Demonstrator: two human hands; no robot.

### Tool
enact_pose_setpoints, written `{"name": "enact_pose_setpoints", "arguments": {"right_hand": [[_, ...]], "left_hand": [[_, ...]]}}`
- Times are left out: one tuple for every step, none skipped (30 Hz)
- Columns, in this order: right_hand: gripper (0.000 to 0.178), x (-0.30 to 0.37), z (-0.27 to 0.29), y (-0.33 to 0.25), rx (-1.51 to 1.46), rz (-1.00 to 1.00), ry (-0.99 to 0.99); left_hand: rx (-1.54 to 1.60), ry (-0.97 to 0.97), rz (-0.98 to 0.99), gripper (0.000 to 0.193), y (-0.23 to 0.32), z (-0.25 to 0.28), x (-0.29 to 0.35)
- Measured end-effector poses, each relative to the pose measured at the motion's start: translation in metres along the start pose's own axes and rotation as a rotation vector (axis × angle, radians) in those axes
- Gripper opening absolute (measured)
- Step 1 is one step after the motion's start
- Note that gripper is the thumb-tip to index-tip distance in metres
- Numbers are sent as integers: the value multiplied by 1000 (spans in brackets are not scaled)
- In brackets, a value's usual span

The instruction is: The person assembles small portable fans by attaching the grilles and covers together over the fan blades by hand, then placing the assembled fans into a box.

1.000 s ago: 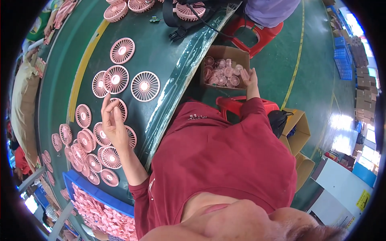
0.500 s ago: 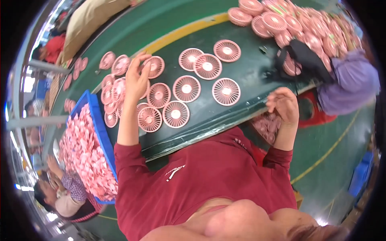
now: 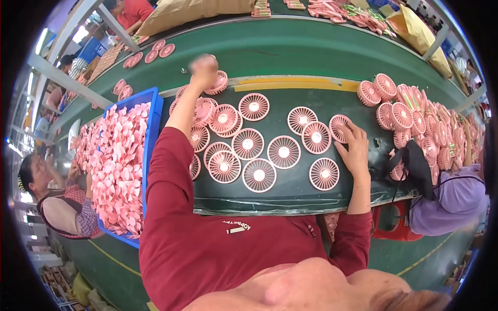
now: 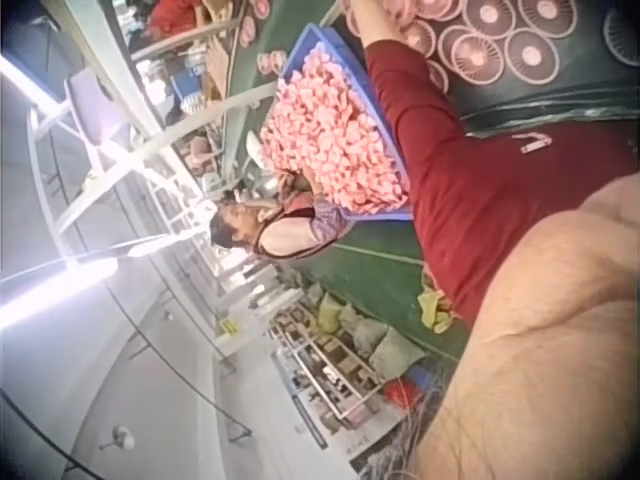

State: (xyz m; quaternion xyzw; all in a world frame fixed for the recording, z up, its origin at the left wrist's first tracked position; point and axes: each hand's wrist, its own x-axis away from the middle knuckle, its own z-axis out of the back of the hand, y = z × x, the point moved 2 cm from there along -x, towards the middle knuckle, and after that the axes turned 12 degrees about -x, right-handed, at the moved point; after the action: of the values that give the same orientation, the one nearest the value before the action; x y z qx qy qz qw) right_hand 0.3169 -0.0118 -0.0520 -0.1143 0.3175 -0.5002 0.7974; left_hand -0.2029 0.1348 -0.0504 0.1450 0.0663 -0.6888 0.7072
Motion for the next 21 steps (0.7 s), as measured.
{"name": "enact_pose_setpoints", "arguments": {"right_hand": [[54, 4, 5, 10, 14, -23, 26], [50, 2, 4, 11, 29, 13, 55], [48, -1, 3, 9, 5, 41, 69], [46, -1, 0, 12, -16, 7, 99], [36, 0, 1, 21, -45, 47, 164], [31, 2, 3, 26, -140, 27, 235], [26, 3, 3, 29, -243, 17, 307], [23, -1, -3, 29, -359, -101, 312], [20, -4, -9, 27, -482, -217, 308], [20, 2, -4, 36, -720, -323, 319], [19, 8, 4, 36, -898, -348, 385], [17, 3, 4, 19, -1115, -341, 420], [16, 2, 9, 3, -1174, -345, 393], [16, 2, 10, -11, -1247, -336, 395], [19, 2, 8, -25, -1256, -290, 340], [20, 1, 8, -42, -1296, -265, 318], [20, 1, 8, -55, -1310, -282, 313], [23, -2, 7, -67, -1393, -227, 278], [31, -5, 4, -80, -1477, -204, 270], [35, -5, 5, -88, -1467, -183, 312], [40, -9, 6, -106, -1472, -150, 329]], "left_hand": [[-47, -136, -79, 26, 23, -8, -7], [3, -100, -77, 25, 19, -12, -4], [54, -61, -79, 26, 11, -11, -3], [34, -91, -60, 27, 11, -11, -1], [20, -118, -51, 27, 16, -11, 0], [2, -64, -13, 28, 18, -11, 5], [-22, -6, 32, 29, 14, -7, 9], [-56, 96, 43, 30, -14, 1, 15], [-95, 196, 58, 30, -37, 8, 23], [169, 235, 139, 30, -8, 8, 22], [426, 264, 223, 30, 18, 16, 25], [760, 227, 261, 35, 11, 24, 31], [978, 213, 289, 37, 22, 29, 38], [1199, 188, 311, 39, 43, 32, 44], [1395, 153, 242, 40, 58, 35, 53], [1536, 70, 230, 38, 81, 39, 65], [1683, 15, 241, 37, 115, 47, 77], [1792, 12, 194, 34, 143, 54, 89], [1843, -46, 175, 33, 158, 50, 99], [1962, -246, 111, 31, 186, 54, 111], [2090, -511, -213, 34, 198, 55, 115]]}}
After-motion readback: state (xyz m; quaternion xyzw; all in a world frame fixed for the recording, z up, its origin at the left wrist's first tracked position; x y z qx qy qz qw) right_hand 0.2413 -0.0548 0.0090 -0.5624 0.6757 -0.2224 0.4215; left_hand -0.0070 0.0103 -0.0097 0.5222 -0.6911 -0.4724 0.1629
